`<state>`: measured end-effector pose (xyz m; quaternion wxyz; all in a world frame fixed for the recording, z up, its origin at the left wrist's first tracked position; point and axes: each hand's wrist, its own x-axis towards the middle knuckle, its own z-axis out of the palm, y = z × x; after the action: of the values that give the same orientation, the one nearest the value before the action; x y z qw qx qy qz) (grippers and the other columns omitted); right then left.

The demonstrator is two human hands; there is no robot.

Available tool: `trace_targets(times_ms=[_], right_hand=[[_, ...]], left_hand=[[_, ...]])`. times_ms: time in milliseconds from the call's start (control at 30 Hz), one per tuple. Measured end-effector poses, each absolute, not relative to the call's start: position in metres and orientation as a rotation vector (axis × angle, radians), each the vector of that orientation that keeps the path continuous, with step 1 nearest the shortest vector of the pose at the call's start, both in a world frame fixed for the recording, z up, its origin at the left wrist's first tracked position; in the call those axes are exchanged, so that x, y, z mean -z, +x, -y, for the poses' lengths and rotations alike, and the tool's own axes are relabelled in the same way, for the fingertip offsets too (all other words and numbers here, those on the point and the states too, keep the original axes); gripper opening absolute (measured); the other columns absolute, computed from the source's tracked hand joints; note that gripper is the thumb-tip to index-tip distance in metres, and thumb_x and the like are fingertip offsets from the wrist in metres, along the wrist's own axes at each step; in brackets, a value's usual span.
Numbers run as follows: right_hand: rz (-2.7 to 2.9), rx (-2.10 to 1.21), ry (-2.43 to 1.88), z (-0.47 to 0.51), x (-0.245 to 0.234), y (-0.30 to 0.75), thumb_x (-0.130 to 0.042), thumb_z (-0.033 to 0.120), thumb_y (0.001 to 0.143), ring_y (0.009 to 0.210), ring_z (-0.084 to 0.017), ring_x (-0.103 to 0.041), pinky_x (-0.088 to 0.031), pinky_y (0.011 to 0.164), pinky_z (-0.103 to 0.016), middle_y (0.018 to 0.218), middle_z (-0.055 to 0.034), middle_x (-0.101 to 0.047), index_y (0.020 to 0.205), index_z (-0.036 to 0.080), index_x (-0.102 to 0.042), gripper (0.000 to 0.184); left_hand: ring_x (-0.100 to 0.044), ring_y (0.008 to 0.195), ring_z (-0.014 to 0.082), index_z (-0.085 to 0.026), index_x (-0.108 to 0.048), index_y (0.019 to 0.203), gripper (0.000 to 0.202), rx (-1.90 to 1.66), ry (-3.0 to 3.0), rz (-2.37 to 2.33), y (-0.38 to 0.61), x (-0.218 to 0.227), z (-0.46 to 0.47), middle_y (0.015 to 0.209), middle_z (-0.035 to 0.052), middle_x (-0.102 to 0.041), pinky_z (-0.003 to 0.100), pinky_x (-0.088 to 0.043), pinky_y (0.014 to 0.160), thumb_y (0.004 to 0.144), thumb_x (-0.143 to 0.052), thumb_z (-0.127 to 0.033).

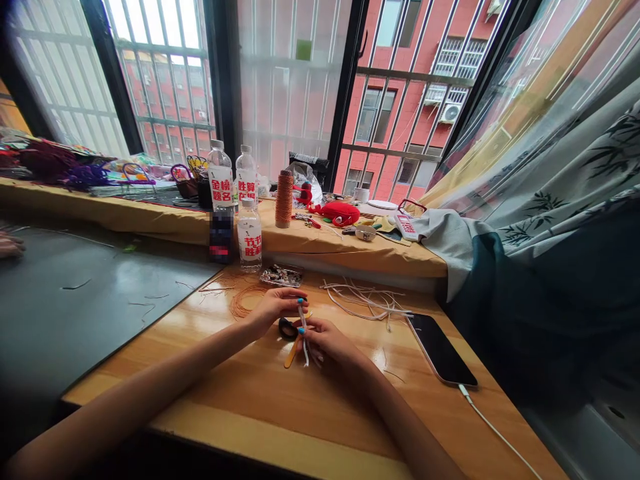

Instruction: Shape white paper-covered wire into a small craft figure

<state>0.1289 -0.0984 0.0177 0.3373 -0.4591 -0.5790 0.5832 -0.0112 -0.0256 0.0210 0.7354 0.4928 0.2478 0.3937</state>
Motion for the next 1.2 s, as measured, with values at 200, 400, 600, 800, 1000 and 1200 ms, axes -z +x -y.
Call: trace_targets(times_ms=[200, 400, 600, 800, 1000, 1200], right_hand=[[1.532, -1.445, -1.284, 0.098, -0.017, 0.127, -0.053, 0.047, 0.069, 0.037, -0.003, -0.028, -0.018, 0.034, -0.017, 0.047, 0.0064, -0.039, 0.089, 0.015, -0.06, 0.038], [1.594, -1.507, -1.23, 0.1, -0.022, 0.13, -0.048, 0.047, 0.073, 0.034, -0.002, -0.028, -0.016, 0.032, -0.017, 0.048, 0.0044, -0.048, 0.09, 0.013, -0.059, 0.04], [1.561, -1.598, -1.153, 0.103, -0.023, 0.128, -0.042, 0.051, 0.075, 0.032, -0.004, -0.041, -0.022, 0.032, -0.017, 0.07, -0.0061, -0.064, 0.105, 0.013, -0.052, 0.05], [1.482, -1.535, -1.207, 0.099, -0.014, 0.127, -0.042, 0.055, 0.073, 0.04, -0.006, -0.045, -0.029, 0.036, -0.017, 0.064, -0.0032, -0.061, 0.092, 0.013, -0.059, 0.049], [1.347, -1.435, -1.158, 0.096, -0.01, 0.131, -0.059, 0.041, 0.067, 0.041, -0.003, -0.037, -0.025, 0.038, -0.016, 0.058, 0.0027, -0.053, 0.082, 0.016, -0.061, 0.03], [1.026, -1.396, -1.094, 0.095, -0.014, 0.134, -0.064, 0.038, 0.062, 0.039, -0.002, -0.03, -0.02, 0.037, -0.016, 0.047, 0.0065, -0.041, 0.076, 0.017, -0.063, 0.024]], left_hand=[[-0.062, 0.062, 0.0157, -0.009, -0.059, 0.074, 0.019, -0.895, 1.037, -0.522, -0.01, -0.022, 0.027, 0.064, 0.005, -0.064, 0.032, -0.049, 0.068, 0.058, -0.068, -0.015], [-0.062, 0.065, 0.0153, -0.01, -0.059, 0.077, 0.017, -0.88, 0.909, -0.545, -0.009, -0.019, 0.031, 0.067, 0.0058, -0.064, 0.025, -0.049, 0.064, 0.061, -0.063, -0.009], [-0.061, 0.065, 0.0154, -0.01, -0.059, 0.077, 0.019, -0.917, 1.007, -0.57, -0.01, -0.023, 0.03, 0.068, 0.0055, -0.063, 0.025, -0.049, 0.06, 0.06, -0.065, -0.014], [-0.059, 0.057, 0.0134, -0.011, -0.058, 0.08, 0.025, -0.871, 1.23, -0.526, -0.01, -0.022, 0.031, 0.067, 0.0035, -0.062, 0.025, -0.047, 0.055, 0.061, -0.064, -0.026], [-0.058, 0.074, 0.0158, -0.012, -0.058, 0.082, 0.019, -0.942, 1.663, -0.566, -0.006, -0.017, 0.033, 0.078, 0.0054, -0.063, 0.026, -0.045, 0.066, 0.072, -0.054, -0.027], [-0.047, 0.096, 0.0184, -0.015, -0.049, 0.102, 0.024, -1.241, 2.789, -0.576, -0.018, -0.017, 0.027, 0.102, 0.0089, -0.053, 0.034, -0.037, 0.083, 0.081, -0.039, -0.016]])
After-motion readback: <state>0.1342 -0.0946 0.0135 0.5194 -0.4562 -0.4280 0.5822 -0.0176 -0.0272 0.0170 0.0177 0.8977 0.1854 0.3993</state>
